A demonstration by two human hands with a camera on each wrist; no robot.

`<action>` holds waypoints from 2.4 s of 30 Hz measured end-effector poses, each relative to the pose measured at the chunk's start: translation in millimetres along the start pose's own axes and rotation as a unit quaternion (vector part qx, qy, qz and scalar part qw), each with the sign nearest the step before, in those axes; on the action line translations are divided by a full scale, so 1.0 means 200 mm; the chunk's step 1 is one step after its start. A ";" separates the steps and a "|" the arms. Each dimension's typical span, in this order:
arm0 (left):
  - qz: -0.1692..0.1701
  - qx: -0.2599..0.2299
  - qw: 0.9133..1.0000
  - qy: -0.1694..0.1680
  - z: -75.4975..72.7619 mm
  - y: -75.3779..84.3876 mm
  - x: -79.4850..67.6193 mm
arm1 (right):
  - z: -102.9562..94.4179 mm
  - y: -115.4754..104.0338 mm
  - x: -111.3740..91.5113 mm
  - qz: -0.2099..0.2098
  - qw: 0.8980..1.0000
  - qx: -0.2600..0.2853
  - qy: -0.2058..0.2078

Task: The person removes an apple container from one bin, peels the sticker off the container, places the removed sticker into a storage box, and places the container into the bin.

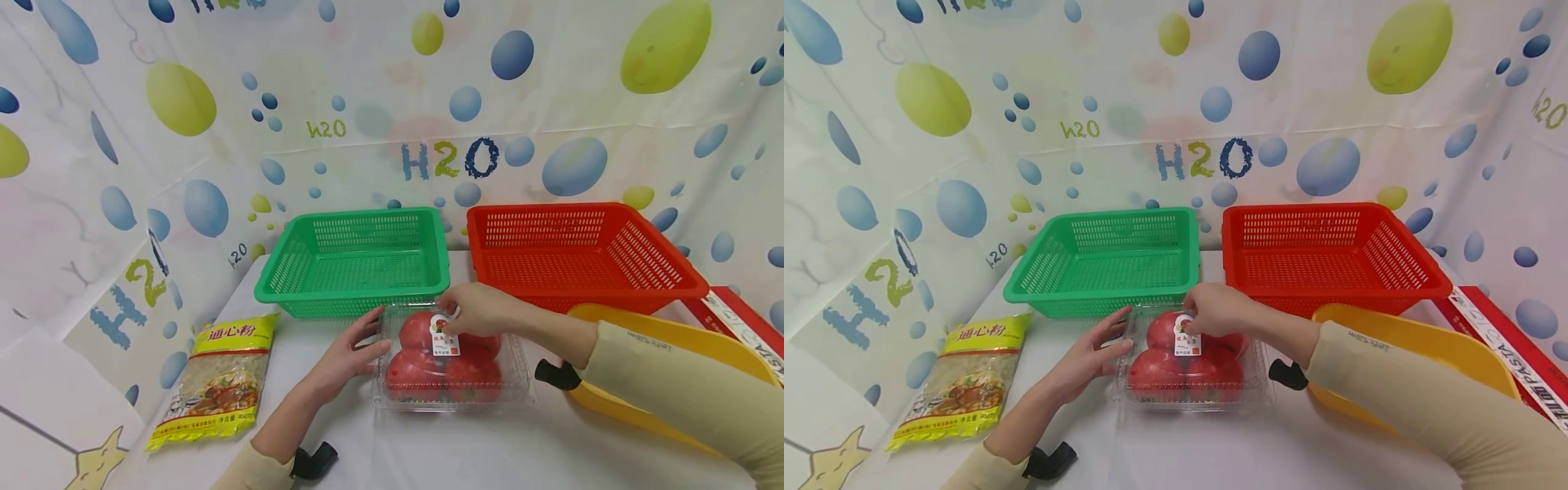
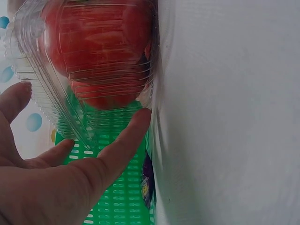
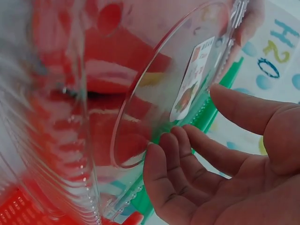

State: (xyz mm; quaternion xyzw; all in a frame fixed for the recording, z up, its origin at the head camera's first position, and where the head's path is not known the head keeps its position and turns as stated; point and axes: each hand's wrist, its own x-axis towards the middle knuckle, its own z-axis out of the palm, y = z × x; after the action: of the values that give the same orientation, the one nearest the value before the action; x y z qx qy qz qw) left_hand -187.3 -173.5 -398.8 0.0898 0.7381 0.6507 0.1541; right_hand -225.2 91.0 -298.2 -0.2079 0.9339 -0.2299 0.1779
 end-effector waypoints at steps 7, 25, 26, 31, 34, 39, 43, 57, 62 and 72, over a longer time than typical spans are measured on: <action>-0.003 0.002 1.000 0.000 0.00 0.00 0.00 | 0.01 0.01 0.03 -0.002 1.000 -0.004 -0.003; -0.003 0.003 1.000 -0.004 0.00 0.01 0.00 | 0.01 0.03 0.06 -0.011 1.000 0.022 -0.014; -0.002 0.003 1.000 -0.005 0.00 0.01 0.00 | 0.00 0.03 0.05 -0.012 0.999 0.029 -0.017; -0.003 0.001 1.000 -0.008 0.00 0.00 0.00 | -0.01 0.05 0.05 -0.019 0.997 0.071 -0.030; -0.003 0.001 1.000 -0.007 0.00 0.00 0.00 | -0.01 0.07 0.06 -0.029 0.995 0.094 -0.030; -0.003 0.002 1.000 -0.007 0.00 0.00 -0.01 | -0.01 0.09 0.06 -0.040 0.994 0.102 -0.027; -0.005 0.002 1.000 -0.006 0.00 0.00 0.00 | -0.01 0.10 0.06 -0.052 0.993 0.099 -0.024; -0.012 -0.001 1.000 -0.002 0.01 0.01 0.00 | -0.05 0.15 0.05 -0.067 0.989 0.133 -0.023; -0.013 0.000 1.000 -0.001 0.01 0.01 0.00 | -0.09 0.18 0.03 -0.063 0.989 0.132 -0.013; -0.018 -0.007 1.000 -0.005 0.01 0.01 0.00 | -0.17 0.32 -0.06 -0.036 0.989 0.143 0.017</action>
State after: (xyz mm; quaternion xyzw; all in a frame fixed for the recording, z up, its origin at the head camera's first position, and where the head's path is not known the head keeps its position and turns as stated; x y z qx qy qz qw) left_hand -186.0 -172.3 -397.6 0.0787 0.7345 0.6523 0.1700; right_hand -248.8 160.1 -299.5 -0.2103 0.8863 -0.3705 0.1817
